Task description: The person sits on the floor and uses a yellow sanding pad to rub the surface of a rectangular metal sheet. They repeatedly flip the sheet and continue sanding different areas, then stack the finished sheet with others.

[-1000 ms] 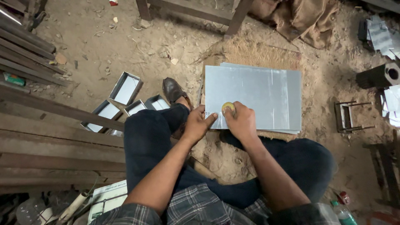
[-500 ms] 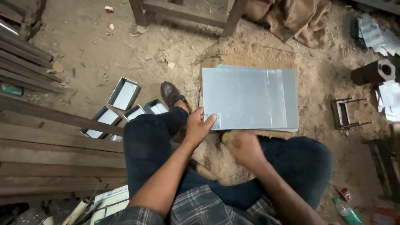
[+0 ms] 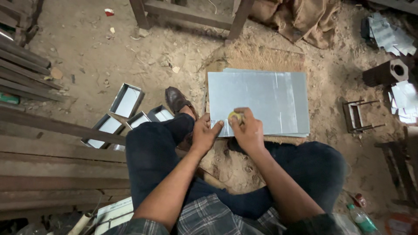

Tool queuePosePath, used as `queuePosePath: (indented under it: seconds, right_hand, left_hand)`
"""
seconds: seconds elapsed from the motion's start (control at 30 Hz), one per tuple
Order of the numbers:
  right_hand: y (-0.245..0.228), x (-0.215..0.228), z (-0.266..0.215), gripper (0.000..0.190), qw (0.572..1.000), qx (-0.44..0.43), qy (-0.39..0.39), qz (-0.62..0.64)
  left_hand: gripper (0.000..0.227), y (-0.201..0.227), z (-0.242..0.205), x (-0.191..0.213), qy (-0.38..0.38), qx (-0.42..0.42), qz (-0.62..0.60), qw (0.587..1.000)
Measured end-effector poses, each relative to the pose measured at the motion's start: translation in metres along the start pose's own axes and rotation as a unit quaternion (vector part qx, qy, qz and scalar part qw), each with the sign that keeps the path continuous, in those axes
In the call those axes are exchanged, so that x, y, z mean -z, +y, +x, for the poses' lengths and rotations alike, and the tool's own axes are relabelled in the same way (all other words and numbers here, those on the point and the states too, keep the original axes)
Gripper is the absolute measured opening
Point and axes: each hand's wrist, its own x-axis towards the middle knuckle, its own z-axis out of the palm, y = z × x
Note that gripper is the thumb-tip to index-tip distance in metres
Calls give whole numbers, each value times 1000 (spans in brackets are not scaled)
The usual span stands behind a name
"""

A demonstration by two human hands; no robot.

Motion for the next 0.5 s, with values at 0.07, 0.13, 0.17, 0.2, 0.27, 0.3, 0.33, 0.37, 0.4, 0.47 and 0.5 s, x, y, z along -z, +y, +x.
queuePosePath:
  seconds: [0.07,0.13,0.17,0.2,0.27,0.3,0.33,0.37,0.4,0.47,0.5]
  right_hand:
    - [-1,1,-9,23,1000,17,7,-13]
    - [1,8,-21,23,999,30,-23,-13]
    - [2,10,-23,23,998,39,-37,-13]
    - [2,11,-24,22,998,28,-45,-25]
    - [4,9,-19,20,997,7,-61,-49]
    - [6,6,-13,21,998,23,-45,-44]
    - [8,2,-6,21,998,39,-28,-39]
    - [9,-1,1,22,998,55,-11,-34]
    - [11,-3,7,21,998,59,-4,-31]
    - [12,-6,9,20,998,63,8,-22]
    - [11,-6,3,21,997,76,6,-30]
  left_hand:
    - [25,1,0,1,0,-13,11,1000]
    - [24,2,-2,-1,0,-22,31,999]
    - [24,3,-2,-2,1,-27,46,999]
    - [24,5,-3,-2,5,-32,62,998]
    - [25,9,-4,-1,1,-18,32,999]
    - [25,10,-4,-1,-1,-11,17,1000]
    - [25,11,-4,-2,2,-13,29,999]
    - [25,11,-3,-3,5,-16,42,999]
    - [25,11,-1,-4,8,-18,54,998]
    - [25,9,0,-5,9,-18,50,999]
    - [25,8,-3,-4,10,-16,48,999]
